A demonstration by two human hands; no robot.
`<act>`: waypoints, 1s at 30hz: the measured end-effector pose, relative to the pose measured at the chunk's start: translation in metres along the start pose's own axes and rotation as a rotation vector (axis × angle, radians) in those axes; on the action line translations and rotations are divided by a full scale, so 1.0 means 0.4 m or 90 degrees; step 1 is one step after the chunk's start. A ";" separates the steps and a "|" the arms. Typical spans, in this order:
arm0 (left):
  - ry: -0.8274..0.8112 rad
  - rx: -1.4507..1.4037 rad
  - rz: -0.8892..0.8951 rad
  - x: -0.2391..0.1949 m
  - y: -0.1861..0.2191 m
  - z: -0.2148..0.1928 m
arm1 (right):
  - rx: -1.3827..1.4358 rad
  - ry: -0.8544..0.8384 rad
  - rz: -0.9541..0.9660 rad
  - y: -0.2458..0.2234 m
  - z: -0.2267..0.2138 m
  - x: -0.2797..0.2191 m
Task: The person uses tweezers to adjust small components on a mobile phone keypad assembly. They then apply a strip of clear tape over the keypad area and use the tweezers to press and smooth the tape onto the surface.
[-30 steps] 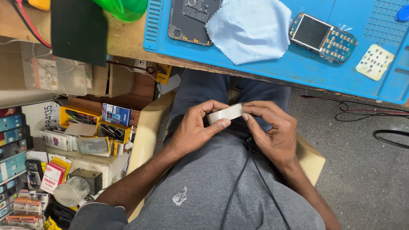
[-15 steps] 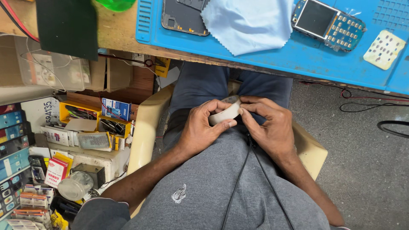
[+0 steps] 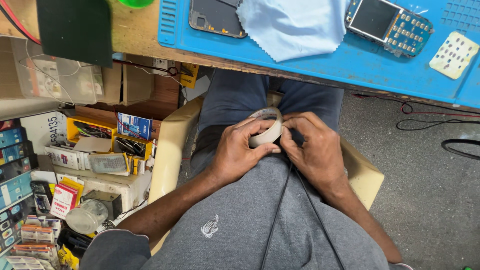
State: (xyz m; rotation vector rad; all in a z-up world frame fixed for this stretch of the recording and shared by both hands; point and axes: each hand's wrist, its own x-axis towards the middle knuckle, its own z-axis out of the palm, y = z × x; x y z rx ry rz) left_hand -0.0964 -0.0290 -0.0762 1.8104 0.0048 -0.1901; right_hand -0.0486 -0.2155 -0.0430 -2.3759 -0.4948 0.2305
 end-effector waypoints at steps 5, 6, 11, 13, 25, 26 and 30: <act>-0.030 0.012 0.009 -0.002 -0.004 0.003 | 0.003 -0.018 0.029 0.015 0.006 -0.002; -0.039 0.009 -0.003 -0.002 -0.006 0.004 | 0.009 -0.012 0.019 0.020 0.008 -0.005; -0.038 -0.027 0.011 -0.005 -0.008 0.008 | 0.070 -0.038 0.109 0.051 0.007 -0.011; -0.046 -0.048 -0.007 -0.008 -0.006 0.006 | 0.129 -0.040 0.112 0.061 0.002 -0.012; -0.039 -0.056 -0.002 -0.007 0.000 0.004 | 0.113 -0.036 0.053 0.061 -0.020 -0.026; -0.041 -0.055 -0.002 -0.007 0.000 0.003 | 0.110 -0.045 0.067 0.068 -0.018 -0.022; -0.054 -0.063 -0.029 -0.003 0.002 0.001 | 0.177 -0.080 0.141 0.098 -0.011 -0.006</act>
